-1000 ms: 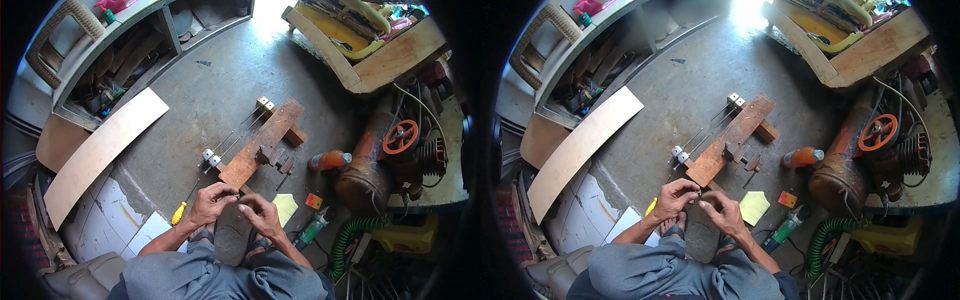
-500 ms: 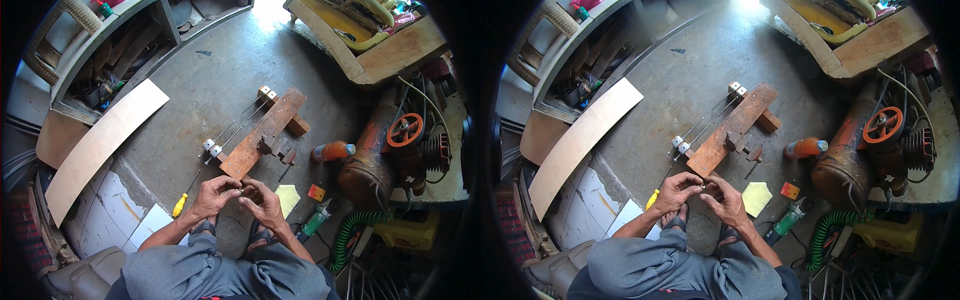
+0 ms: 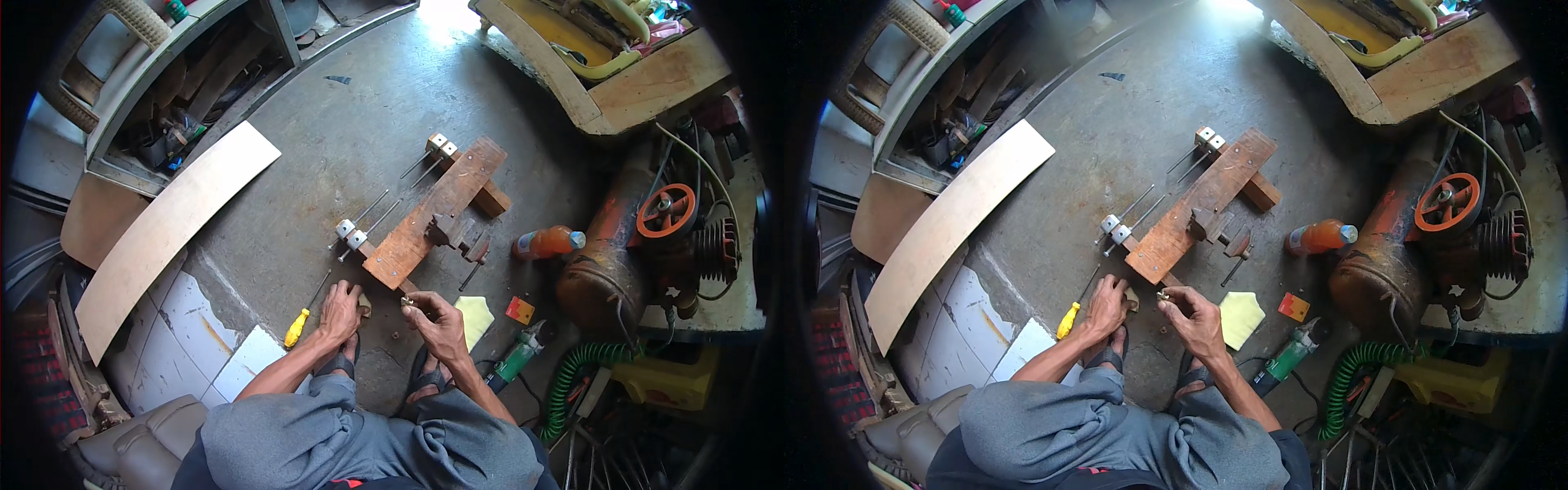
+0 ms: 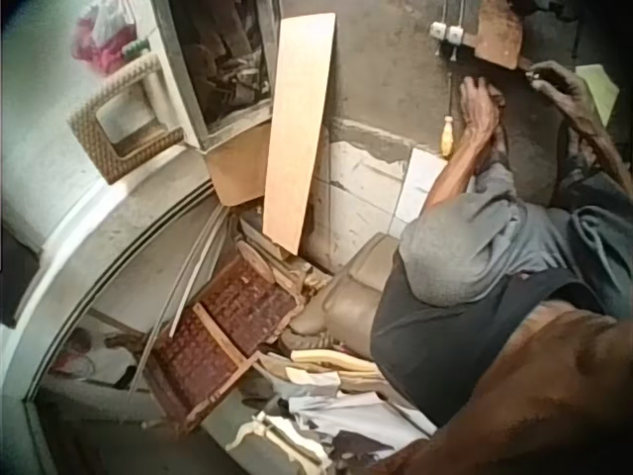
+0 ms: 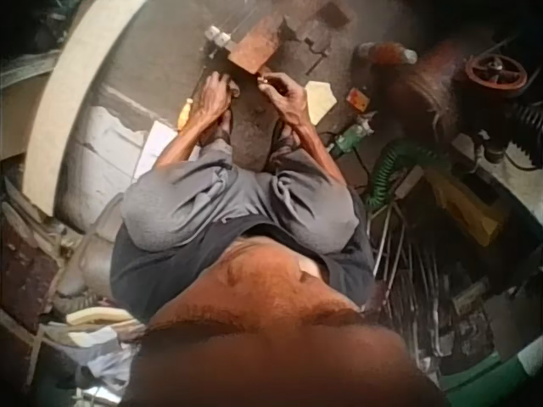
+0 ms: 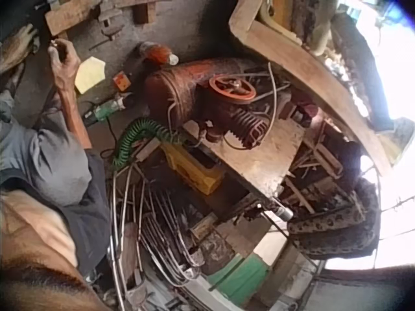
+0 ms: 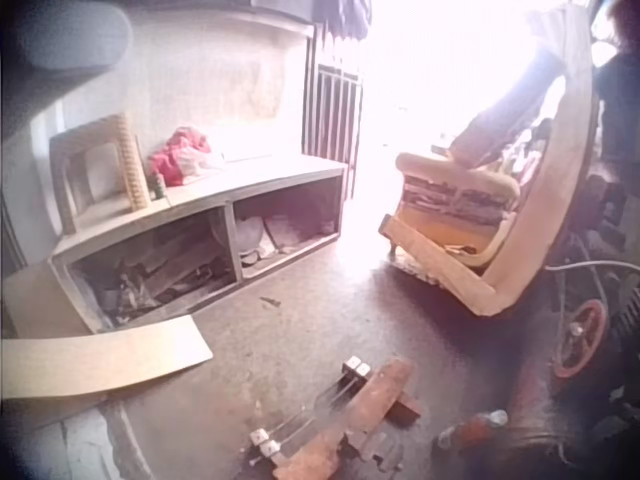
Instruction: The person cuts a metal piece clamped in a vise using an angle grinder, fits a small piece of foam onto the metal hardware by hand, and clamps the assembled part back into the vise.
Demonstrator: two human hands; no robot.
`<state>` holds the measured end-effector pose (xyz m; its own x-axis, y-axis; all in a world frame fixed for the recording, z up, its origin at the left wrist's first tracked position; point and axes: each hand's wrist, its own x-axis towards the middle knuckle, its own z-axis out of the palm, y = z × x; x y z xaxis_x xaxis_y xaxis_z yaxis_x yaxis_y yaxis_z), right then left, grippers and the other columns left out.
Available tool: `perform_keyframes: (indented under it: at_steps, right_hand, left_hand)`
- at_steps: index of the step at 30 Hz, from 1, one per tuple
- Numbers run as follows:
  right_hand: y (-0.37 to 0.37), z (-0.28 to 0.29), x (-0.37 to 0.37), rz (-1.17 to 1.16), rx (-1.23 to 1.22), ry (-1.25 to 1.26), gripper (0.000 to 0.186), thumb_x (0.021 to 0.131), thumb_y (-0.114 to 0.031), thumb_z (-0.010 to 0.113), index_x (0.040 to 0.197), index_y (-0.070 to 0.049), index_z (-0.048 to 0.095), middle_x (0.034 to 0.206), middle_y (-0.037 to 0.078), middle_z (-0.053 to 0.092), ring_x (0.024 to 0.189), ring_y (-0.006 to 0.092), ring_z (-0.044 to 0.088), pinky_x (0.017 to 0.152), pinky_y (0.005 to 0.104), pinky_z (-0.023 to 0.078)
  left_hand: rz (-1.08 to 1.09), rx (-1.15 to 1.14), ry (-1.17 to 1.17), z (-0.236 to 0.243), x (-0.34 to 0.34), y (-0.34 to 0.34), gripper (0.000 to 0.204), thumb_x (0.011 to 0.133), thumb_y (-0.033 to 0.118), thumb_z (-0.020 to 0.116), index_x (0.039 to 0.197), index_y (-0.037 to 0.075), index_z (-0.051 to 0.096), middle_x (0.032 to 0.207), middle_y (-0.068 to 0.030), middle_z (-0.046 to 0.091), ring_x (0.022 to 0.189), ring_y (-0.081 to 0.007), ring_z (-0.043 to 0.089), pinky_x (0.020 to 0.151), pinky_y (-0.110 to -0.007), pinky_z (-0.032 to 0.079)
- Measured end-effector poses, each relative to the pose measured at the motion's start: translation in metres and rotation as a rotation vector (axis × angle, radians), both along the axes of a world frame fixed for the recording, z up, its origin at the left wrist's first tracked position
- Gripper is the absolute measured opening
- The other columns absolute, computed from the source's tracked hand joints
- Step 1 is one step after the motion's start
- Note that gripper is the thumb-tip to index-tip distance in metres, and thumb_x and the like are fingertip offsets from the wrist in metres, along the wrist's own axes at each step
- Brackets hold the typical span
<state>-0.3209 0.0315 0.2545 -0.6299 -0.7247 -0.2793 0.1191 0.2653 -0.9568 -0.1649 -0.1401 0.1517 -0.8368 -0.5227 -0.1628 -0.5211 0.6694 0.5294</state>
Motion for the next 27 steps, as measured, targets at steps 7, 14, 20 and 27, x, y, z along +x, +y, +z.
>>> perform_keyframes:
  at_steps: [7,14,20,27]
  right_hand:
    - [-0.003,0.004,0.013,-0.021,0.007,0.083,0.022,0.091,-0.009,0.075,0.11,0.002,0.07,0.09,0.008,0.073,0.076,0.0117,0.068,0.066,0.0283,0.054]
    - [-0.014,0.008,0.013,-0.064,-0.046,0.523,0.02,0.087,-0.006,0.077,0.105,0.001,0.071,0.088,0.013,0.069,0.075,0.0206,0.069,0.066,0.0304,0.055]
    - [-0.011,0.006,0.013,-0.132,-0.079,0.572,0.019,0.086,-0.002,0.077,0.104,0.002,0.072,0.089,0.013,0.07,0.074,0.0192,0.068,0.066,0.0302,0.054]
    - [-0.007,0.011,0.01,-0.119,-0.085,0.612,0.017,0.087,0.0,0.075,0.104,0.001,0.073,0.096,0.014,0.072,0.082,0.0209,0.071,0.072,0.03,0.056]
  left_hand:
    - [0.293,0.965,0.044,0.042,-0.012,0.002,0.03,0.087,0.011,0.078,0.104,0.0,0.056,0.098,-0.0124,0.069,0.085,-0.0228,0.07,0.073,-0.034,0.059]
    - [0.452,1.64,0.46,0.083,-0.028,0.015,0.02,0.096,0.003,0.067,0.108,0.004,0.051,0.107,-0.0099,0.065,0.1,-0.0184,0.069,0.094,-0.036,0.06]
    - [0.412,1.666,0.457,0.095,-0.032,0.013,0.017,0.099,0.007,0.064,0.11,0.004,0.053,0.112,-0.0098,0.064,0.104,-0.0191,0.067,0.098,-0.039,0.058]
    - [0.287,1.777,0.474,0.094,-0.032,0.011,0.019,0.101,0.012,0.062,0.116,0.001,0.057,0.116,-0.0097,0.064,0.107,-0.0195,0.066,0.099,-0.039,0.057]
